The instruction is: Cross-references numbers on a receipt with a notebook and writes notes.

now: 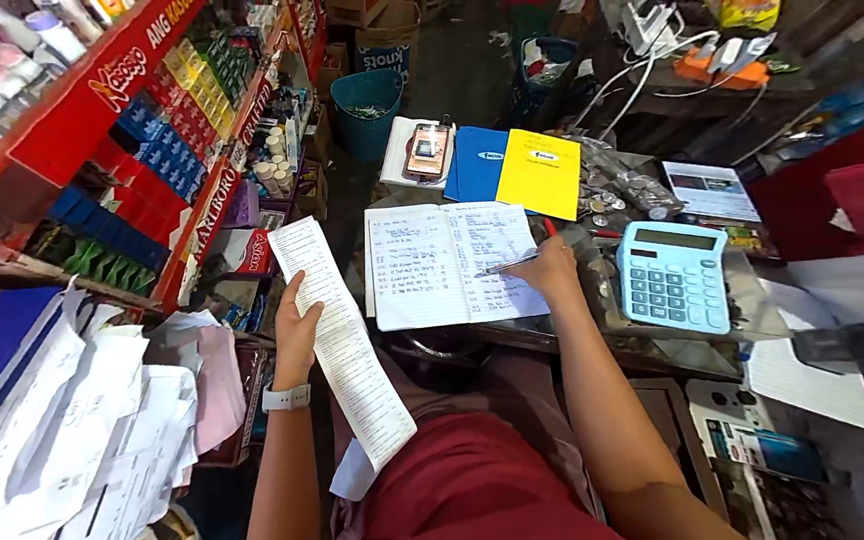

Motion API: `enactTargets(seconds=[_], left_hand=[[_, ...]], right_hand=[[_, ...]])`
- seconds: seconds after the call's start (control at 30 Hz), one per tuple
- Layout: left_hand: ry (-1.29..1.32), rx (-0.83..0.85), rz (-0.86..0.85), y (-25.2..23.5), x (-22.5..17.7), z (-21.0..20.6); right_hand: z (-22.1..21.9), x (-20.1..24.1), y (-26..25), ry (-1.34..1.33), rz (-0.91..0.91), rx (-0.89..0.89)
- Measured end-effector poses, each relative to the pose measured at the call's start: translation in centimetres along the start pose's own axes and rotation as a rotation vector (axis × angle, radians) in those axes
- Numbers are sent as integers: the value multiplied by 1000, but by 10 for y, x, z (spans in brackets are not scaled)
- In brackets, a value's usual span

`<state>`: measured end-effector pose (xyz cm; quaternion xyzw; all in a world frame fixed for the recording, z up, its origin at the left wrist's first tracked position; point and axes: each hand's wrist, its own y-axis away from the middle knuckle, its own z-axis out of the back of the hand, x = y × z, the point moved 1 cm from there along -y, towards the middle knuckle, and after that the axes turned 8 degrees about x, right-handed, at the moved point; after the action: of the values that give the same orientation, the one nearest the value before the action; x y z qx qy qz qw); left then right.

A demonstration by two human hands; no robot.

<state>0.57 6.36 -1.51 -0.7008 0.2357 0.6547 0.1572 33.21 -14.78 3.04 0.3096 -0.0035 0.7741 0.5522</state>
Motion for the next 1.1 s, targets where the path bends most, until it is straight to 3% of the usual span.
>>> enactTargets(seconds=[0.17, 0.53, 0.77, 1.1], left_hand=[[0, -9, 16, 3, -1, 1], [-8, -15, 10, 6, -1, 5], [7, -16, 23, 6, 2, 7], [-28, 3, 30, 5, -4, -4]], right_hand=[[-1, -4, -11, 2, 10, 96], [4, -1, 19, -13, 89, -71], [18, 2, 48, -45, 329, -268], [55, -10, -18, -246, 454, -275]])
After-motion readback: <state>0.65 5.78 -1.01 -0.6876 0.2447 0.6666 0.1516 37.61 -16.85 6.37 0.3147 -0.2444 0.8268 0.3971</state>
